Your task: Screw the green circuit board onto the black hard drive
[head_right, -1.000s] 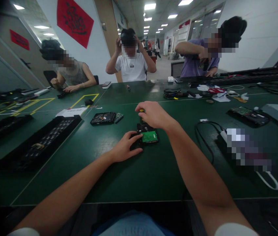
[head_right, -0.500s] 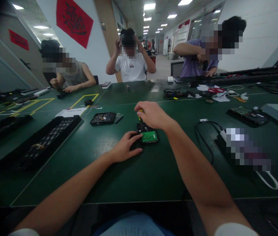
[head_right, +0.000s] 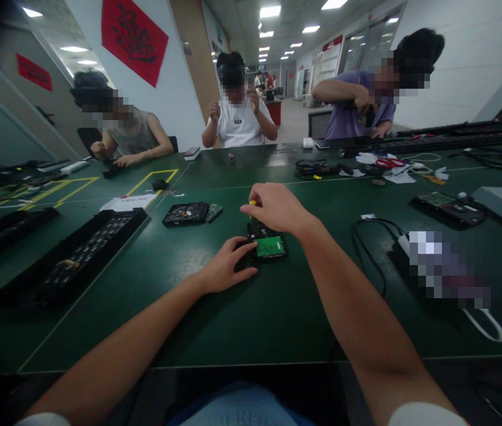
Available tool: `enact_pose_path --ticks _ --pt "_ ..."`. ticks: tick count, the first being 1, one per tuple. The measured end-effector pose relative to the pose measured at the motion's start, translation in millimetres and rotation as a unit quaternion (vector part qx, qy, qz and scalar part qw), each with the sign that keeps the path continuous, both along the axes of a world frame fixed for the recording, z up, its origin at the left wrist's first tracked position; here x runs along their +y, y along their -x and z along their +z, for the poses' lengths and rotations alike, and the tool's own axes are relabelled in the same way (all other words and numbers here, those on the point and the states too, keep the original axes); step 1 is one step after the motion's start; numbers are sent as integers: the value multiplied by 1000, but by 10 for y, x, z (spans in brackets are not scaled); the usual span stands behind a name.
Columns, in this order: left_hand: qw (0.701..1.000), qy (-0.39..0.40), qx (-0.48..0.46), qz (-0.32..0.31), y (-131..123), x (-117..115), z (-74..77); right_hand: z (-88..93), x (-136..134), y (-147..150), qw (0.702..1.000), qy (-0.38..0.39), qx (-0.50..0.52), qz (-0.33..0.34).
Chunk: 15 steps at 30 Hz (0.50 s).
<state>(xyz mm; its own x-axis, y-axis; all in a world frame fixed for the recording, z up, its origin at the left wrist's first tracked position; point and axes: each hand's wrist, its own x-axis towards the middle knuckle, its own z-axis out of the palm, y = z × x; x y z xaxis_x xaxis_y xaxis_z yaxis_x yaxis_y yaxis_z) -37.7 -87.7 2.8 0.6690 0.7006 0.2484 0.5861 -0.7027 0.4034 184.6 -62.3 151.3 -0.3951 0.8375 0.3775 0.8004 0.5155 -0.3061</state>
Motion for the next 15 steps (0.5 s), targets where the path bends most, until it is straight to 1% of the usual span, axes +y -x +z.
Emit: enact_pose_path --ticks 7,15 --pt "1000 -4 -2 -3 -4 16 -25 -36 -1 0 999 17 35 7" --pt "1000 4 -9 -1 -5 -1 -8 32 -39 29 999 29 20 37"
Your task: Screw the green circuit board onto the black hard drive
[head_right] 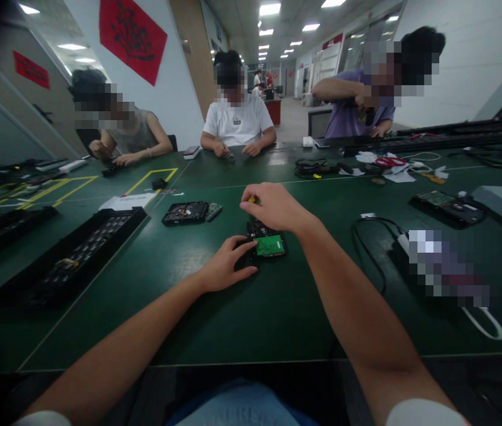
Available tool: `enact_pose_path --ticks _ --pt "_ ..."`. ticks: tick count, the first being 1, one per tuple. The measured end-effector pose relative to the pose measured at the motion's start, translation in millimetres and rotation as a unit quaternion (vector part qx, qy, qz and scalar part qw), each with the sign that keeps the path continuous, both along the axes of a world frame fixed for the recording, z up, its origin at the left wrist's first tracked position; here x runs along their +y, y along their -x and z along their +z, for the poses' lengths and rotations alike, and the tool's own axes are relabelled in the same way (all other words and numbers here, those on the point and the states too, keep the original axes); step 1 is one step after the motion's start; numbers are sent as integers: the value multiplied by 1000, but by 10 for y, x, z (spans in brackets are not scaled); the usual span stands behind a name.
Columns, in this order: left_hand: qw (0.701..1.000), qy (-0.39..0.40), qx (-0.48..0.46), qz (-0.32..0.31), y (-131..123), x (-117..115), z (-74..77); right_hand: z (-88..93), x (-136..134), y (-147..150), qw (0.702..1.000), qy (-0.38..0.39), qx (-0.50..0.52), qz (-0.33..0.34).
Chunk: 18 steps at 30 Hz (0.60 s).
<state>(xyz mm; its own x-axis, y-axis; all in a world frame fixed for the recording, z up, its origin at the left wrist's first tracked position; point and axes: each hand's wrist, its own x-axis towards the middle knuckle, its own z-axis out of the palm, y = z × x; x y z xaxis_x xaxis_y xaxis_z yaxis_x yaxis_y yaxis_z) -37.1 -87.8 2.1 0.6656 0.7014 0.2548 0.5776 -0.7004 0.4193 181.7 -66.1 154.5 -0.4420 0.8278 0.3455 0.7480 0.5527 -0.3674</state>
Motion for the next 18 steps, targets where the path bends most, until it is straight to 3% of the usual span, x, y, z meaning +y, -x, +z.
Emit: enact_pose_path --ticks 9,18 --pt "1000 -1 -4 2 3 6 -12 -21 2 -10 999 13 0 -33" --pt "1000 -4 4 2 4 10 -15 -2 4 -20 1000 16 -4 -6"
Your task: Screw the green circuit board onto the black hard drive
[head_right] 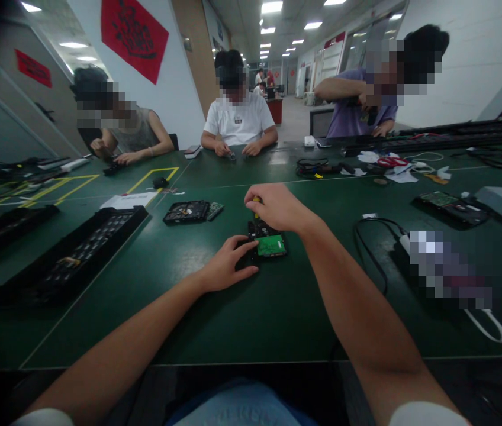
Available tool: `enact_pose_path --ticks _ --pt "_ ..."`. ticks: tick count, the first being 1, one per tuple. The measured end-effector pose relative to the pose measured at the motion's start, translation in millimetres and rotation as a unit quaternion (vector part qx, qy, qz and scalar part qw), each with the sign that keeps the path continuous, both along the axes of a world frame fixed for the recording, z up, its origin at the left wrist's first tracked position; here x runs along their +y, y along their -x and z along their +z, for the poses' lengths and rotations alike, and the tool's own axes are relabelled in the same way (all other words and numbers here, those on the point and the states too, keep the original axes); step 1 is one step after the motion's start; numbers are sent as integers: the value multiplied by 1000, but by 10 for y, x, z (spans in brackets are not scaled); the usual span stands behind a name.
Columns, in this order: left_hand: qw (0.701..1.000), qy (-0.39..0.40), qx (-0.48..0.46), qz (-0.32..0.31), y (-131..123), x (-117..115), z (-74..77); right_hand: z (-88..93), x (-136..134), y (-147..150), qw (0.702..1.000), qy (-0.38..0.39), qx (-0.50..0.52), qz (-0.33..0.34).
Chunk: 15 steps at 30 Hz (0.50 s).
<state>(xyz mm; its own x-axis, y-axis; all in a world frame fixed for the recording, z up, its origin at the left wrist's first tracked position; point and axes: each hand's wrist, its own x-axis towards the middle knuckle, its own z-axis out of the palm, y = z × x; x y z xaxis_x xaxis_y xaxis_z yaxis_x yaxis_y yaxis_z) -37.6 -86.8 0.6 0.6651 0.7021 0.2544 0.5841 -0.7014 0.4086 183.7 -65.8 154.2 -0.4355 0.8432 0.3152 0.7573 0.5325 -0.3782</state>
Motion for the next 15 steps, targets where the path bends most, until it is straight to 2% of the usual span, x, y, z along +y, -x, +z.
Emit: enact_pose_path --ticks 4,10,15 --pt "1000 0 0 0 1 -2 -4 -34 12 -10 1000 -11 4 -20" --pt "1000 -1 3 2 -10 -17 19 -13 20 6 999 -23 -9 20" --pt "1000 2 1 3 -8 -8 9 -19 12 -1 1000 -4 9 13"
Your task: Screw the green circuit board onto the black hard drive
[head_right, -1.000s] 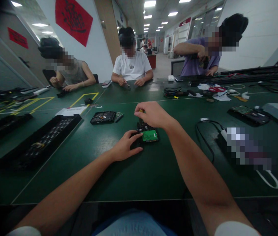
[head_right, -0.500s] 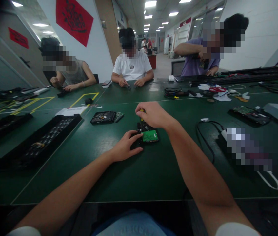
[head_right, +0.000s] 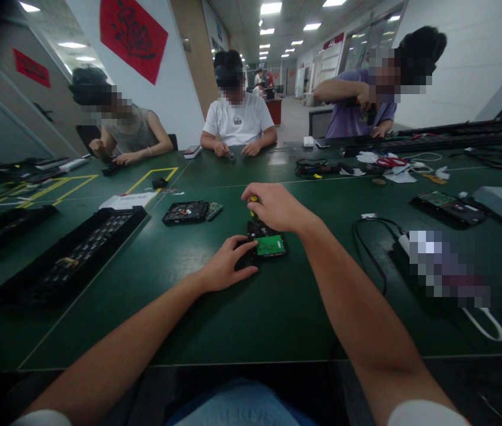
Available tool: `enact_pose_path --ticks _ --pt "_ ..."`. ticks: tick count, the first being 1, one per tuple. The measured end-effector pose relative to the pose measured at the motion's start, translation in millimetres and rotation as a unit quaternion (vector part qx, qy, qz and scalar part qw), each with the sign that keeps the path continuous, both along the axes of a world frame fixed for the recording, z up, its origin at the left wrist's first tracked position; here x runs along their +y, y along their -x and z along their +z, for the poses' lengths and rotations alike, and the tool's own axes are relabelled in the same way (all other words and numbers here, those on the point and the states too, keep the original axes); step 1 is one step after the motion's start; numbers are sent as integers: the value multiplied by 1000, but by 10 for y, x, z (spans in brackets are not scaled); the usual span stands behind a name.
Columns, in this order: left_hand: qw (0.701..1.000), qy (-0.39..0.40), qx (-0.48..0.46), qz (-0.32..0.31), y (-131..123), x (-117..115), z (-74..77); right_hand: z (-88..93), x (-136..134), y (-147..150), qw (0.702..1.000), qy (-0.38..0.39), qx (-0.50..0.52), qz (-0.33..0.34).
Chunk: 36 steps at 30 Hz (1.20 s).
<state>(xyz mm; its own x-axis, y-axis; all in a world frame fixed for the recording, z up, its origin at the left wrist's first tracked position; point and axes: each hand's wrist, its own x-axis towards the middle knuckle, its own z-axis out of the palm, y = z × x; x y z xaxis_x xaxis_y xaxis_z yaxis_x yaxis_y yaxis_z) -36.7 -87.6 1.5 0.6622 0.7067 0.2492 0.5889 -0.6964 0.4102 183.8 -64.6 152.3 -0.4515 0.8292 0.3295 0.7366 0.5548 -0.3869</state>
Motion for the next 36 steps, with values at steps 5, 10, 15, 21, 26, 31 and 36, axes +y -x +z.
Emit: enact_pose_path --ticks 5,10,15,21,26,31,36 --pt "1000 4 -7 -4 5 2 -2 -19 9 -3 1000 -10 3 -26" --pt "1000 1 -9 -2 5 -8 13 3 19 3 1000 -21 -16 -9" --pt "1000 7 -8 -1 7 -5 7 -18 30 -16 1000 -12 1 -24" --pt "1000 4 -4 -1 10 7 -5 -33 23 -24 999 -9 10 -38" --pt "1000 6 1 -3 3 7 2 -26 21 -7 1000 -16 8 -24" --pt "1000 4 1 -1 0 -6 15 -6 19 -8 1000 -14 15 -13" --pt "1000 5 -9 -2 7 -4 3 -1 -4 -1 1000 -7 7 -28"
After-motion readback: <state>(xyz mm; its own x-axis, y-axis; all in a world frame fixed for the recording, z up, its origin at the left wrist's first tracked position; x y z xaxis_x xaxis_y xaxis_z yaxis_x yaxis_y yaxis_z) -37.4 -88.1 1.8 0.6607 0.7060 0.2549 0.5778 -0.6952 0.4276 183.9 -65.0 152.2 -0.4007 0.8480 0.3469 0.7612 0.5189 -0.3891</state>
